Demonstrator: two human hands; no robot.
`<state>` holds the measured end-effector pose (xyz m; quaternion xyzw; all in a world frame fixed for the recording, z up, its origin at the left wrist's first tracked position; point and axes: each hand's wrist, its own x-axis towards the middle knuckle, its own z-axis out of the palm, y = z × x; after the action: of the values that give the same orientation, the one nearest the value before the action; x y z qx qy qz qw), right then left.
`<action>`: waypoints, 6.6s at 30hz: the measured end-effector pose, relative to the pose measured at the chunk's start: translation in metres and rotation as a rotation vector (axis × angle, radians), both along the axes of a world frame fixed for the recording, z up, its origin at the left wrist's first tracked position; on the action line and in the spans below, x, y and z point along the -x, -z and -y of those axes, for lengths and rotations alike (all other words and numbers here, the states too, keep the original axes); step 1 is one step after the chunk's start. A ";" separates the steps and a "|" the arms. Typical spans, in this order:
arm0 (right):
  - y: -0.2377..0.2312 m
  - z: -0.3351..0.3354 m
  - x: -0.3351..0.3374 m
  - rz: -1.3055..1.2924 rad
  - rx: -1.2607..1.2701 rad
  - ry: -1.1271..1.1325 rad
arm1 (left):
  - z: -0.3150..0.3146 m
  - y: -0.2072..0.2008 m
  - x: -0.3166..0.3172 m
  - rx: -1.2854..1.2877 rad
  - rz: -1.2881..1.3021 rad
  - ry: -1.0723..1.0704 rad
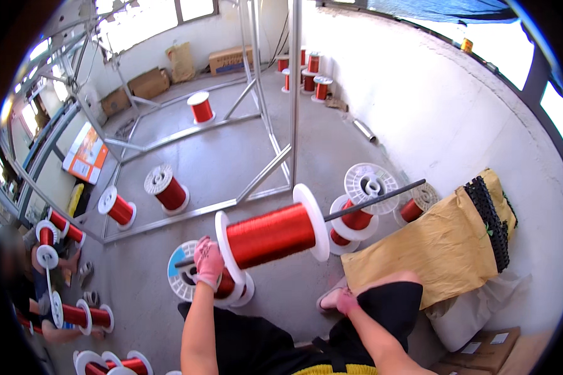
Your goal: The person winds red wire from a larger spool onto a smaller spool by rotating it on a metal rod.
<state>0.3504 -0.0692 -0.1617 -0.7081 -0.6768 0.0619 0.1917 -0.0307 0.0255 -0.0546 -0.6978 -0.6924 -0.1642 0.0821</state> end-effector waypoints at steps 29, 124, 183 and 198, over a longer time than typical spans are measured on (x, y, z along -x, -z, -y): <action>-0.192 -0.111 0.062 -0.502 0.014 -0.061 | 0.014 -0.027 -0.019 0.038 0.195 -0.130; 0.077 -0.087 -0.110 -0.211 0.276 0.034 | 0.011 -0.026 -0.020 0.061 0.242 -0.162; -0.081 -0.053 -0.057 -0.467 0.081 0.290 | 0.009 -0.021 -0.018 -0.057 0.082 -0.012; -0.167 -0.214 -0.010 -0.725 0.117 -0.239 | 0.018 -0.024 -0.020 0.079 -0.091 -0.056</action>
<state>0.3606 0.1453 0.0050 -0.5660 -0.6384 0.3685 0.3692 -0.0106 0.0076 -0.0305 -0.6877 -0.7130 -0.1024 0.0903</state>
